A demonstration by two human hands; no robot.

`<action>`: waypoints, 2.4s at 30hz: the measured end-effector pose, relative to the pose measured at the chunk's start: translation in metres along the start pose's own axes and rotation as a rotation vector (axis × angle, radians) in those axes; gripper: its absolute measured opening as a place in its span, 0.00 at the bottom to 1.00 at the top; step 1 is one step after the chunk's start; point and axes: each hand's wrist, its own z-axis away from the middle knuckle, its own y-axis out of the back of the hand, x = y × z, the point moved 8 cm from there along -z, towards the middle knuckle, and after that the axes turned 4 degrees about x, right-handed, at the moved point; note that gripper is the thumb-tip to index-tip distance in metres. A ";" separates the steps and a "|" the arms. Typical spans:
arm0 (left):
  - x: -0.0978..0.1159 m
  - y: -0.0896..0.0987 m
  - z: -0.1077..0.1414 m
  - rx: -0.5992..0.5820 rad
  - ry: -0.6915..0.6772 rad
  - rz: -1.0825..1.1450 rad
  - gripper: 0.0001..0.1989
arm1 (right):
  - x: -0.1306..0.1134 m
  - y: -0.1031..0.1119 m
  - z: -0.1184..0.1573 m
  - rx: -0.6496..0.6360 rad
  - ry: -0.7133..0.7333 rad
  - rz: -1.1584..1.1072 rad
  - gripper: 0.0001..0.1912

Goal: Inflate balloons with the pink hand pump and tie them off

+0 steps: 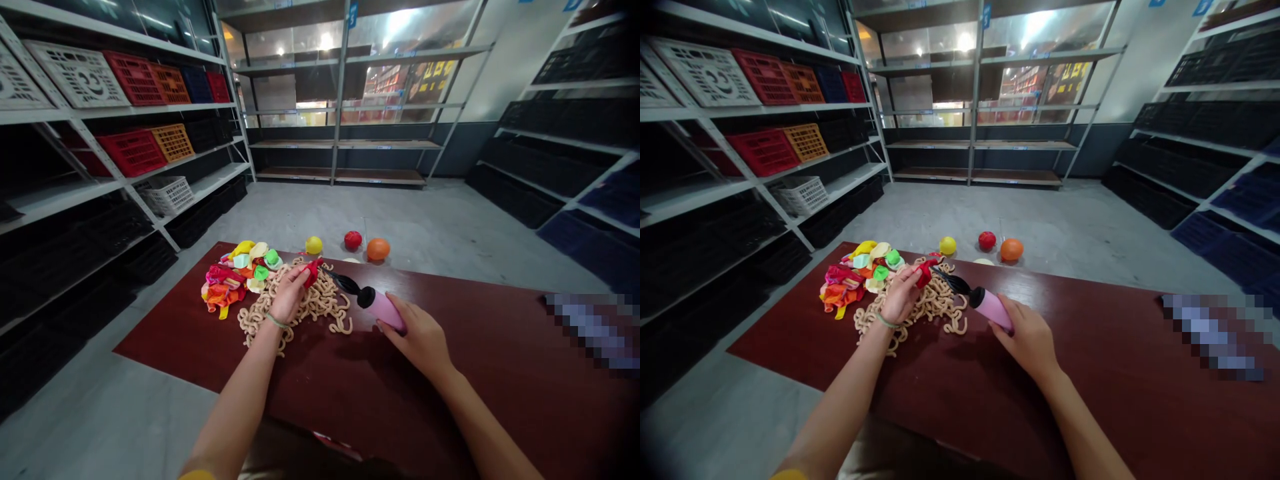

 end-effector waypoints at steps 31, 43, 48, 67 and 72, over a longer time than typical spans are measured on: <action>-0.010 -0.010 0.008 -0.065 0.096 -0.267 0.18 | 0.005 0.001 0.000 0.029 -0.059 0.005 0.29; 0.000 -0.013 0.008 -0.107 -0.014 -0.363 0.17 | 0.003 0.005 -0.003 0.033 -0.017 0.031 0.30; -0.004 -0.010 0.007 -0.104 0.033 -0.418 0.17 | 0.006 0.013 -0.003 0.047 0.027 0.071 0.30; 0.026 -0.021 0.013 -0.210 -0.319 -0.839 0.10 | 0.022 0.030 -0.006 -0.001 0.148 0.128 0.27; 0.034 -0.025 0.017 -0.257 -0.400 -0.924 0.11 | 0.023 0.031 -0.007 -0.020 0.140 0.125 0.27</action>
